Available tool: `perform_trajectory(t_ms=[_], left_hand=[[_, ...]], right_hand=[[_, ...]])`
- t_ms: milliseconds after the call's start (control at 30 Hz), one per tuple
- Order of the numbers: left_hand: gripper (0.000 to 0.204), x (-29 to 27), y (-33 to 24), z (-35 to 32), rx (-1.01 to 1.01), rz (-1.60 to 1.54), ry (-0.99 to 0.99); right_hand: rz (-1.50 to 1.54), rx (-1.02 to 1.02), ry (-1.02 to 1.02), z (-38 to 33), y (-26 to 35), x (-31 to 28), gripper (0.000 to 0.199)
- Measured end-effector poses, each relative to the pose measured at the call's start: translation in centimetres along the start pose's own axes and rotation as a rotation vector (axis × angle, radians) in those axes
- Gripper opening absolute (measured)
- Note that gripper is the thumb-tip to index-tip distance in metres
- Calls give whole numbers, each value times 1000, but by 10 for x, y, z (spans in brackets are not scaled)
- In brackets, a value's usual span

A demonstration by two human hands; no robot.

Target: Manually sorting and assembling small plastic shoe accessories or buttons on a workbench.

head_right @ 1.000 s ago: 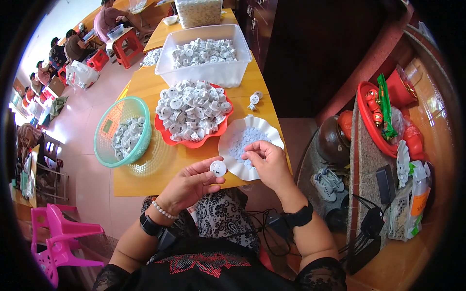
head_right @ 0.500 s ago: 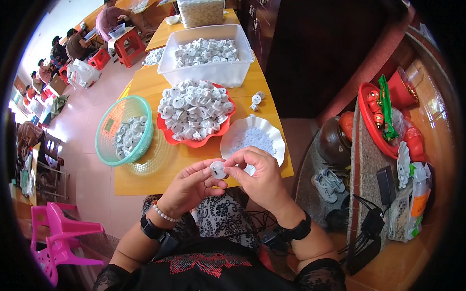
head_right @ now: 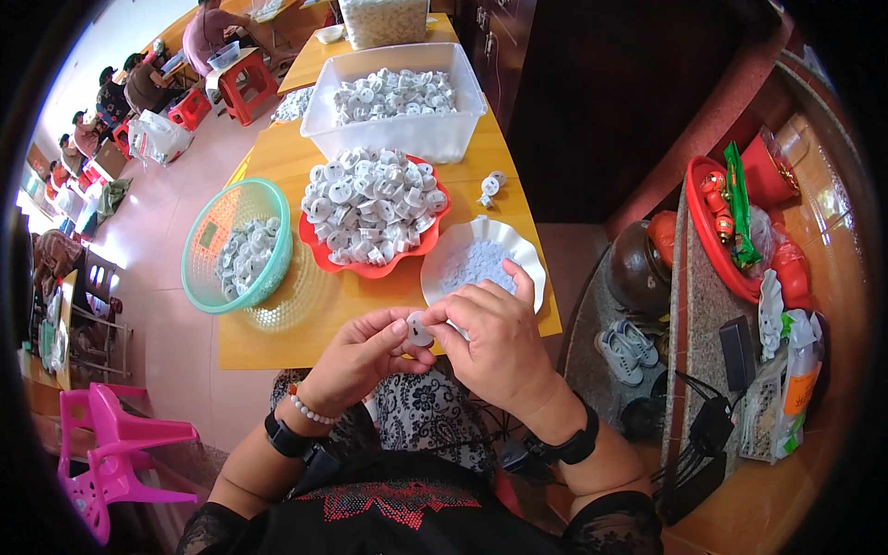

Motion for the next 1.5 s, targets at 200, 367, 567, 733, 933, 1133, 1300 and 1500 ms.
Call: perform_trajectory(t_ms=[200,367,567,733,933,1133,1300,1500], left_hand=[[35,0,4,-1,-3,-26,3],[35,2,0,-1,17,-1,-3],[36,1,-1,-4,22,63,-11],[37,2,-3,-5,16,62,-9],[36,4,-3,-7,24,47,-14],[35,2,0,-8,28,13,-48],[35,4,-1,-8,33,73,-44],[36,6,-2,-9,33,67,-62]], right_hand=[[19,25,-3,-3,-1,2,5],[20,17,-22,-7,-1,5,4],[175,102,72,-6,-6,2,5],[206,76,56,-7,-9,3,5],[99,-20,22,-6,2,4,5],[54,-52,-7,-11,4,11,7],[89,-23,-58,-14,3,12,7],[63,-39,-53,-15,6,12,7]])
Point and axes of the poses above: each hand's wrist, its own z-axis towards the middle knuckle, its own x-axis out of the palm, y = z × x, the point moved 5 cm from there along z, towards the middle knuckle, and after that the axes turned 8 degrees about z, right-handed, at the moved point
